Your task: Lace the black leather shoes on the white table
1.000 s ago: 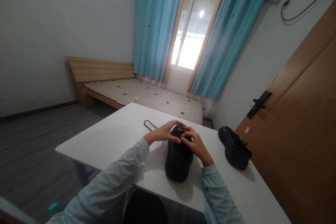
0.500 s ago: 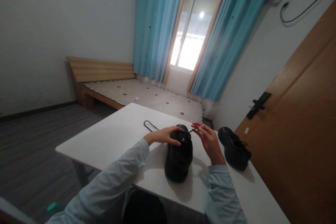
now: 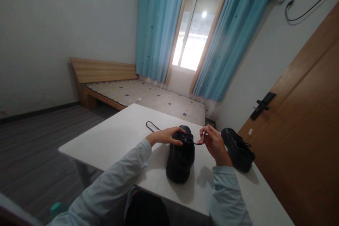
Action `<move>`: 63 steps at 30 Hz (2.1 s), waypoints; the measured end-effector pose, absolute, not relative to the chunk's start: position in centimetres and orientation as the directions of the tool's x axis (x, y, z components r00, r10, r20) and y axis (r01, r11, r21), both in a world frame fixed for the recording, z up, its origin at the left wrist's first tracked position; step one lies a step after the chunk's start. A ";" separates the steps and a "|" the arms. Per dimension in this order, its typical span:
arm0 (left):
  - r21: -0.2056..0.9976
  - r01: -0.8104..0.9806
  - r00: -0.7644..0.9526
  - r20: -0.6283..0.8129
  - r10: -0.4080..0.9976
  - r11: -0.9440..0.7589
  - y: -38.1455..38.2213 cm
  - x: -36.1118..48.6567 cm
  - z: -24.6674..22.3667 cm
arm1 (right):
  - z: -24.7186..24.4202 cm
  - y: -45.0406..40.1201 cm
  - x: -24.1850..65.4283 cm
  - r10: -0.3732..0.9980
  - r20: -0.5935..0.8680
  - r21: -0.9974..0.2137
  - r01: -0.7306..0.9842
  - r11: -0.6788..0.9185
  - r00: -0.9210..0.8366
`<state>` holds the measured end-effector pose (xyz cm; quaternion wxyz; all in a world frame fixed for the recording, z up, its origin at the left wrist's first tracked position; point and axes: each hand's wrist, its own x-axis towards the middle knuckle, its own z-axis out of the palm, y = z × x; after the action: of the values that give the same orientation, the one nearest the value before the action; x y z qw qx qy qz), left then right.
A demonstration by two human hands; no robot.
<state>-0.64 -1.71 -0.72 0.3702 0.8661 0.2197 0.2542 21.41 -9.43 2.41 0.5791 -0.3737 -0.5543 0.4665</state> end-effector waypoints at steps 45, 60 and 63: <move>0.209 0.938 0.221 0.252 0.942 -0.276 1.2 -3.2 -2.1 | -0.4 -7.3 20.4 0.989 0.142 -0.972 0.197 0.131 0.044; 0.449 0.616 0.424 0.504 0.753 -0.647 0.9 -0.9 -0.2 | -0.3 -7.2 20.6 0.947 0.257 -0.954 0.206 0.217 0.193; 0.489 0.489 0.474 0.546 0.691 -0.722 0.5 0.0 1.1 | -0.3 -7.1 20.7 0.924 0.315 -0.935 0.238 0.263 0.216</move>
<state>-0.01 0.50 1.08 0.1340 0.8479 0.3478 0.3770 20.70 -7.09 -0.31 0.5736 -0.5282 -0.5499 0.2994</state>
